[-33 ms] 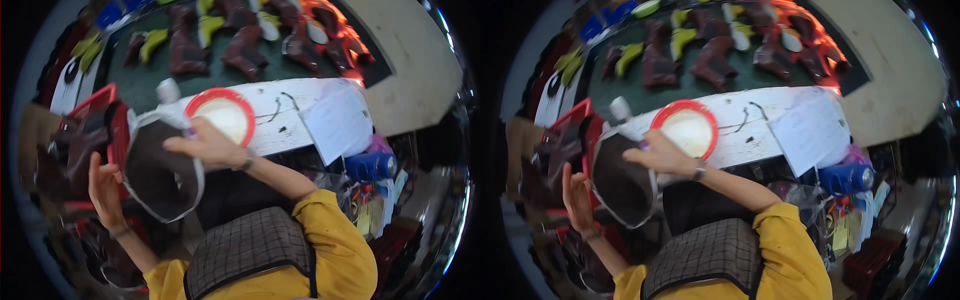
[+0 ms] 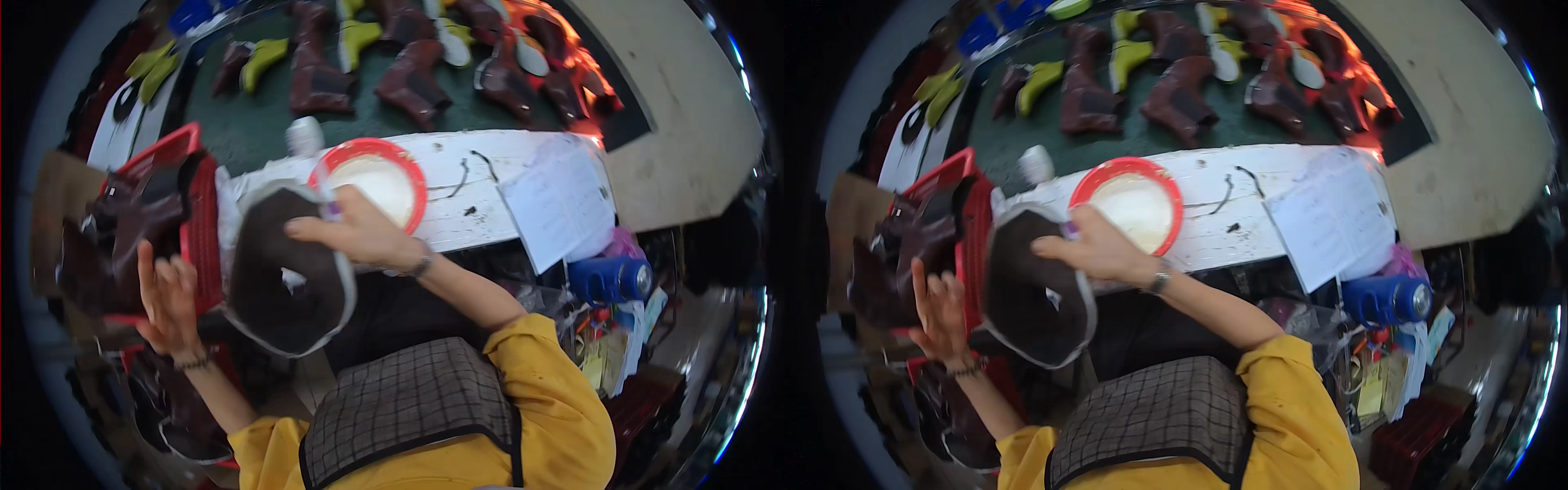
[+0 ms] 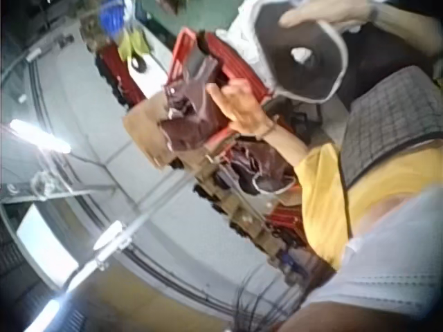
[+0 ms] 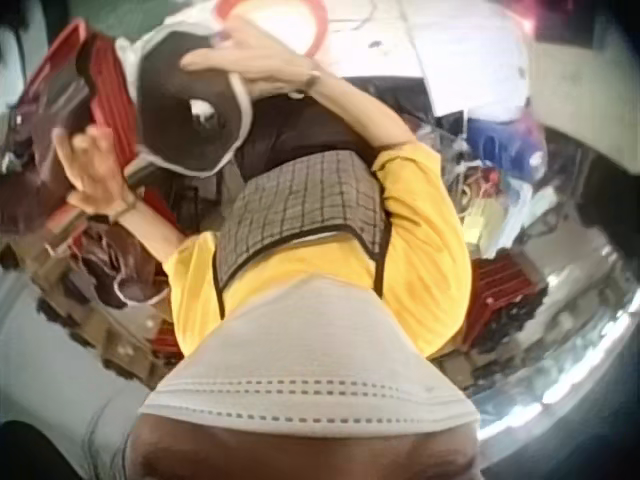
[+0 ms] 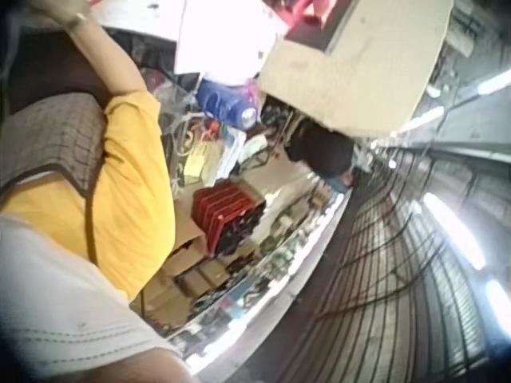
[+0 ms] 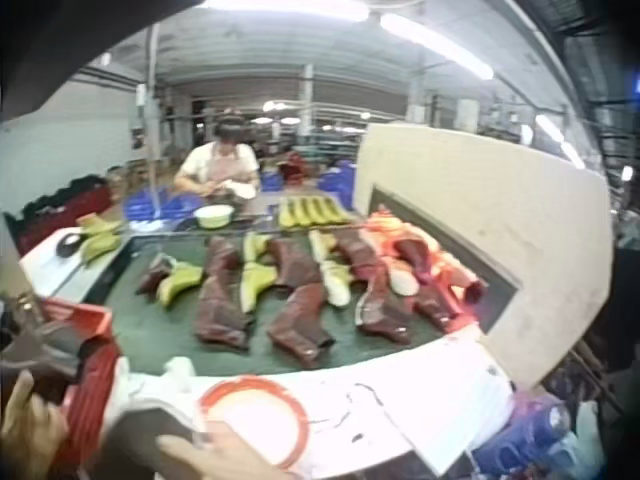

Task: Applying glue or adhesive paste to the edge of shoe uppers using a small brush.

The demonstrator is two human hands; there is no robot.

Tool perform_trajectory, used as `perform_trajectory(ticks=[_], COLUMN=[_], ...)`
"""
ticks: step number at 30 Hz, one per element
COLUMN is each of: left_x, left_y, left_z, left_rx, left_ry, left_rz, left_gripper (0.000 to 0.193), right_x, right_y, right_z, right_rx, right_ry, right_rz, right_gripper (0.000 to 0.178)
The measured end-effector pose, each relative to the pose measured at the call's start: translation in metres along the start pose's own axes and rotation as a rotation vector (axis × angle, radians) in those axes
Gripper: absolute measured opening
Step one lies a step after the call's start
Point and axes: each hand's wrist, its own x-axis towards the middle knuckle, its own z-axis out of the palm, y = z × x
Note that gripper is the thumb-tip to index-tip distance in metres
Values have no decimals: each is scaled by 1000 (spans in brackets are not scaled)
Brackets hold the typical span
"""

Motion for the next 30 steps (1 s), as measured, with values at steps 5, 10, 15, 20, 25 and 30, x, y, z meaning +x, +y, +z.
perform_trajectory(ticks=[5, 10, 15, 20, 25, 30], left_x=[28, 20, 20, 42, 61, 75], left_y=[-36, -61, -56, -71, -73, -73], left_z=[104, 114, 83, 89, 92, 102], left_rx=[182, 381, 290, 374, 327, 233], left_ry=[86, 220, 315, 255, 236, 132], left_rz=[-510, -679, -694, -797, -869, -942], left_gripper=[165, 51, 50, 55, 55, 57], right_x=[-22, -29, -49, -31, -36, -26], right_y=[21, 50, 40, 49, 29, 5], right_z=[8, -40, -117, -118, -125, -112], right_rx=[375, -210, -892, -1432, -1000, -802], right_ry=[177, 204, 541, 334, 401, 280], right_rz=[-188, -260, -225, -162, -385, -662], right_gripper=[25, 39, 31, 22, 12, 17])
